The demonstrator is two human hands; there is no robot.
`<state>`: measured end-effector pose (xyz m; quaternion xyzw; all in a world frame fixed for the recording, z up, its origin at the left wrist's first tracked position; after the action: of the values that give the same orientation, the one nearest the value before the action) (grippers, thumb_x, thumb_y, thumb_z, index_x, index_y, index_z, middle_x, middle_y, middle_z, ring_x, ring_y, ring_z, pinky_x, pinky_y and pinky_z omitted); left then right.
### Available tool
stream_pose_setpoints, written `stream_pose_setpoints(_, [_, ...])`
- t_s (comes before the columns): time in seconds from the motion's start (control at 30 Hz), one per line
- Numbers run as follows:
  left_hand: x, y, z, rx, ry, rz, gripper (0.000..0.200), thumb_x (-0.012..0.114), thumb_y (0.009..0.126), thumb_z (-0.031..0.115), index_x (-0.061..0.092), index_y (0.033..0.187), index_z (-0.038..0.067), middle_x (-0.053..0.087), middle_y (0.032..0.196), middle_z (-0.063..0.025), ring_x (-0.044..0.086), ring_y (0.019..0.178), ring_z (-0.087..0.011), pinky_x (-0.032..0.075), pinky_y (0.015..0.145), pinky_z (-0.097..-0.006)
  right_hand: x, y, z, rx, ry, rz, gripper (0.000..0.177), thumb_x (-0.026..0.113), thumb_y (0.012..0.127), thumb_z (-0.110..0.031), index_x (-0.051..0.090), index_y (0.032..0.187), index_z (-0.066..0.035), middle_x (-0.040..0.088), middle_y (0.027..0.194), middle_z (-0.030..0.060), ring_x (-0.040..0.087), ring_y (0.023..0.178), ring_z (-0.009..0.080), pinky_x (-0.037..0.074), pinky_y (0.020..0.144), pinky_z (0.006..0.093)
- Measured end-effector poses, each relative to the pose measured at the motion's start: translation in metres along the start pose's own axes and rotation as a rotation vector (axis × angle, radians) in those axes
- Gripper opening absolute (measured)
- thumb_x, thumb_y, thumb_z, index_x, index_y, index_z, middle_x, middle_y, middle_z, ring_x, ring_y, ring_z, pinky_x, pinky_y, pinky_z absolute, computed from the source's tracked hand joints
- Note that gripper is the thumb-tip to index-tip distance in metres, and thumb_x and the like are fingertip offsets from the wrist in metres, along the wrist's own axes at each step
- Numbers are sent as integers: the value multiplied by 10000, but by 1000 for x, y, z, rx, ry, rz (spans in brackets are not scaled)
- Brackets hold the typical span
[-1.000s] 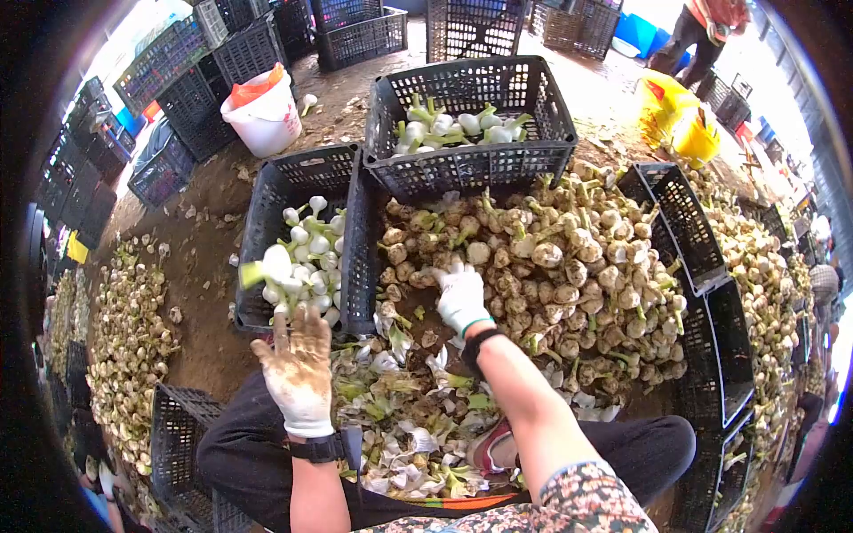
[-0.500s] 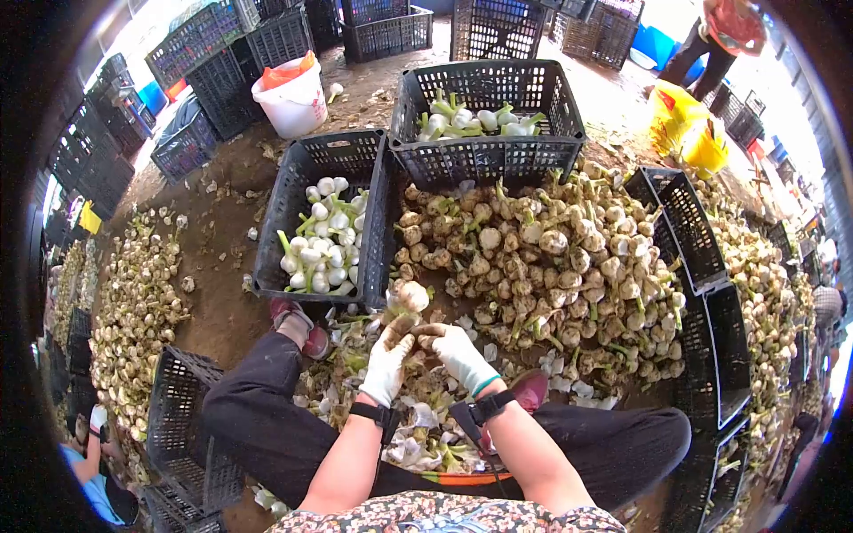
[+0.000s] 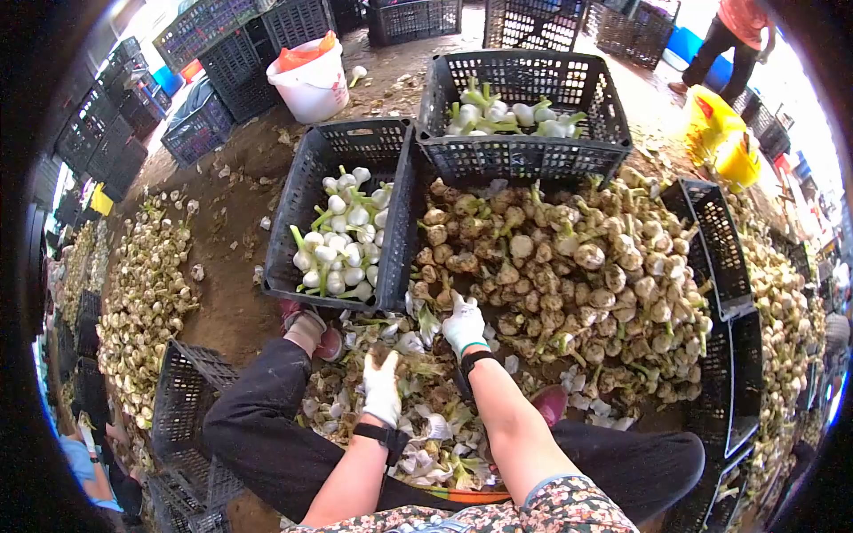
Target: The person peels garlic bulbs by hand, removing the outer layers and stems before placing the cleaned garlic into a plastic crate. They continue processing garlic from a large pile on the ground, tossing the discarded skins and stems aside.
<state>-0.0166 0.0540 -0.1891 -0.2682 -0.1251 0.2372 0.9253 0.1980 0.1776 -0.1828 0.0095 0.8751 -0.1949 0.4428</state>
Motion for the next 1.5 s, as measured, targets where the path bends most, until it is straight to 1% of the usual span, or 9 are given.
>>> stream_pose_setpoints(0.17, [22,-3,5,80,49,-39,483,657,897,64,452,1329,-10,586,1207,-105,576,1033,-193,491,877,-319,38,43,-9,-82,-129,8,569,623,731,-76,549,1294,-104,553,1255,236,600,1086,397,508,907,429])
stream_pose_setpoints(0.27, [21,12,-24,-36,-100,-86,506,640,939,162,408,1373,43,569,1217,-98,570,1064,-228,504,877,-370,47,53,11,-96,236,108,487,594,718,12,577,1204,-17,653,1114,173,648,1002,299,524,846,357])
stream_pose_setpoints(0.37, [48,-11,4,-261,-440,-186,545,616,964,285,373,1406,78,517,1281,-91,561,1091,-252,506,901,-410,21,-17,-25,127,1328,-282,503,619,752,63,520,1242,16,618,1166,98,608,1025,202,500,904,330])
stream_pose_setpoints(0.43, [77,-17,7,-459,-777,-511,508,594,973,319,394,1403,136,517,1249,-78,565,1078,-242,511,908,-443,-3,-56,-43,-105,1179,-335,548,693,771,13,494,1280,-5,602,1184,89,577,1082,199,459,970,328])
stream_pose_setpoints(0.57, [70,-51,73,43,-581,-549,580,721,879,127,432,1382,120,584,1170,-86,606,1031,-204,524,913,-384,-60,-102,-61,-270,801,-291,488,747,853,-186,572,1262,14,643,1163,80,577,1088,160,429,995,304])
stream_pose_setpoints(0.73, [57,-90,119,809,301,-375,733,775,723,-78,440,1363,39,542,1265,-83,543,1171,-193,459,1017,-336,-97,-141,-87,-216,1064,-290,410,741,864,-229,633,1181,7,680,1067,48,600,955,103,481,870,281])
stream_pose_setpoints(1.2, [33,-177,165,1063,416,-410,750,793,636,-109,484,1303,40,510,1337,-94,523,1212,-216,427,1061,-349,-138,-227,-102,-345,1237,-379,334,672,897,-102,620,1194,40,683,1070,60,624,945,117,497,870,276])
stream_pose_setpoints(1.33, [32,-191,171,1005,444,-429,735,776,660,-103,477,1313,53,519,1318,-80,521,1212,-212,430,1056,-348,-142,-236,-98,-274,1281,-457,328,657,900,-80,615,1205,33,679,1087,53,610,955,104,491,870,272])
stream_pose_setpoints(1.5, [26,-204,171,432,-281,-689,546,639,840,-65,457,1335,77,533,1280,-58,557,1143,-203,497,959,-332,-167,-238,-97,-576,942,-314,371,620,802,51,626,1169,-3,679,1063,37,578,935,72,481,872,274])
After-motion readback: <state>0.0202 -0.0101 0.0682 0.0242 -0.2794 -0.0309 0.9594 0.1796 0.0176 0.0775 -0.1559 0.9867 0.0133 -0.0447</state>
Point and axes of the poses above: each hand's wrist, its own y-axis towards the middle knuckle, its own x-axis out of the palm, z = x × y, the point moved 8 cm from there along y, towards the middle knuckle
